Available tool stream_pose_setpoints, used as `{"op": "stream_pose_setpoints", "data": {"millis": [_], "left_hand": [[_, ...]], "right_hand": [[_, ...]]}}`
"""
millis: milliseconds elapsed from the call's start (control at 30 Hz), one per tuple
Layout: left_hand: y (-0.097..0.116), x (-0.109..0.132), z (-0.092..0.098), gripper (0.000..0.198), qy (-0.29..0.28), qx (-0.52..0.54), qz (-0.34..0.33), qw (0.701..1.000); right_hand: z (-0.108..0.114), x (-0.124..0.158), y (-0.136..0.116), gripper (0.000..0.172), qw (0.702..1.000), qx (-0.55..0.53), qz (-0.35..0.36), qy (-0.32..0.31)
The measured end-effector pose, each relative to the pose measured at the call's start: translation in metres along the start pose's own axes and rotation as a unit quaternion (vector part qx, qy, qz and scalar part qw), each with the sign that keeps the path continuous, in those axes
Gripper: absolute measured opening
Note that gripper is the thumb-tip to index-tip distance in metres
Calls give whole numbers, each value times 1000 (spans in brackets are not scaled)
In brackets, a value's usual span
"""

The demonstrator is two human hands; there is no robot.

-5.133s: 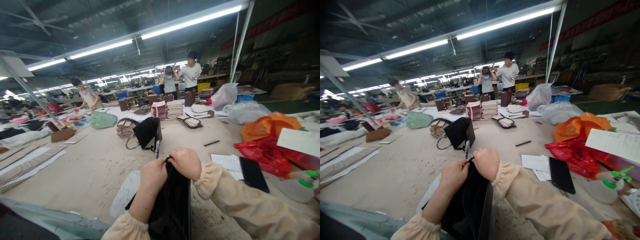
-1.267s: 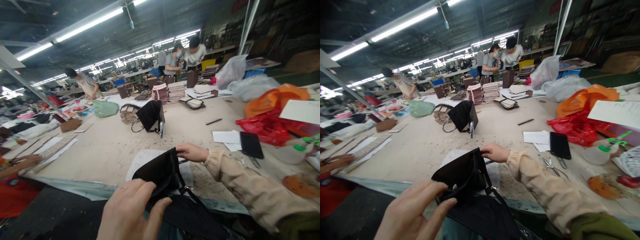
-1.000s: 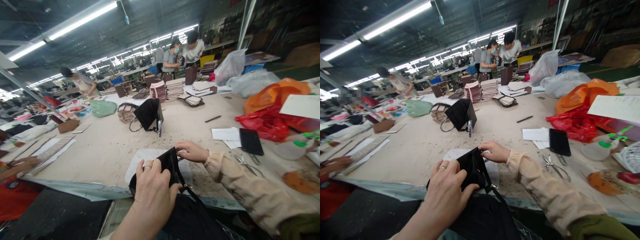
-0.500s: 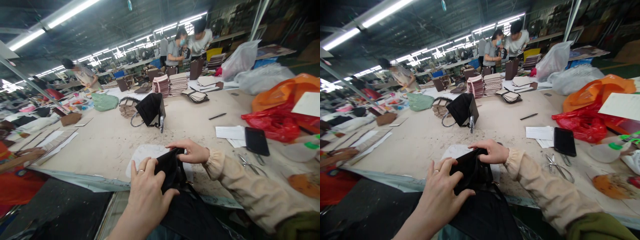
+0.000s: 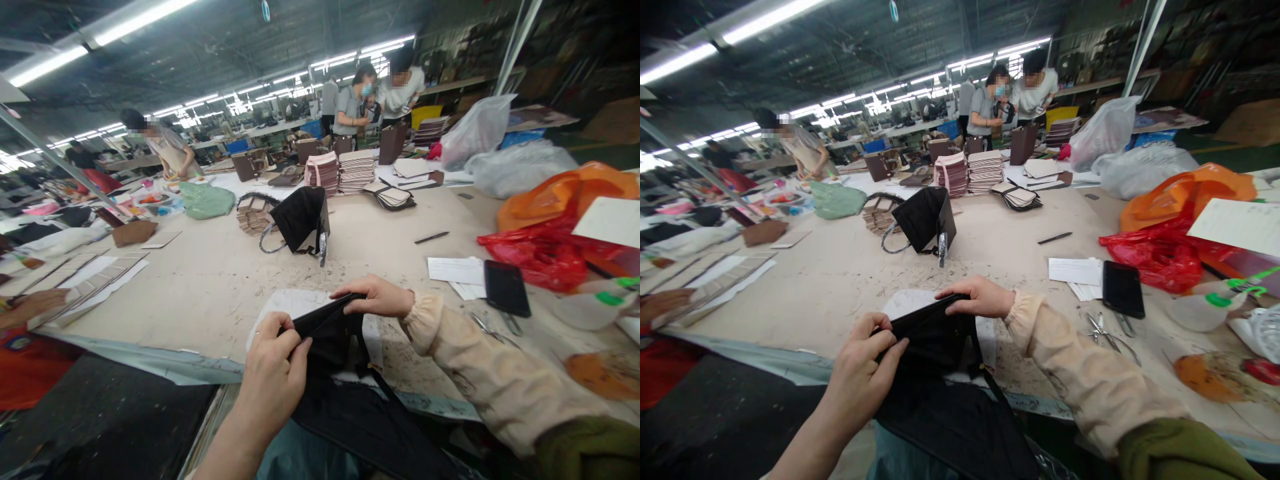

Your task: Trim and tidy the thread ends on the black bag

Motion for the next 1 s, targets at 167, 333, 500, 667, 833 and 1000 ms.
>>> {"op": "stream_pose_setpoints", "data": {"millis": [167,333,500,667,833,1000], "left_hand": [[-5,-4,1,27,0,27,10,1000],[-10,-8,0,26,4,41,31,999],[-11,-8,-1,25,4,42,40,998],[-11,-9,-1,26,20,34,37,999],[-11,-9,-1,29,41,26,37,998],[-13,-9,-1,28,50,13,39,998]], "right_hand": [[2,-2,-1,39,1000,-14,2,-18],[6,-3,-2,40,999,-25,1,-42],[5,-3,0,34,998,-33,-37,-45],[4,-3,2,34,998,-19,-50,-25],[3,-3,5,35,998,-17,-58,-12],[3,-4,7,33,998,-9,-55,1]]}}
Point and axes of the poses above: each hand's wrist, its own x-axis away from the middle knuckle, its own z-axis out of the back of the hand, y = z × x, the point moved 3 cm from there along -x, towards the middle knuckle, and after that the axes turned 14 degrees about y, right-handed, at the moved point
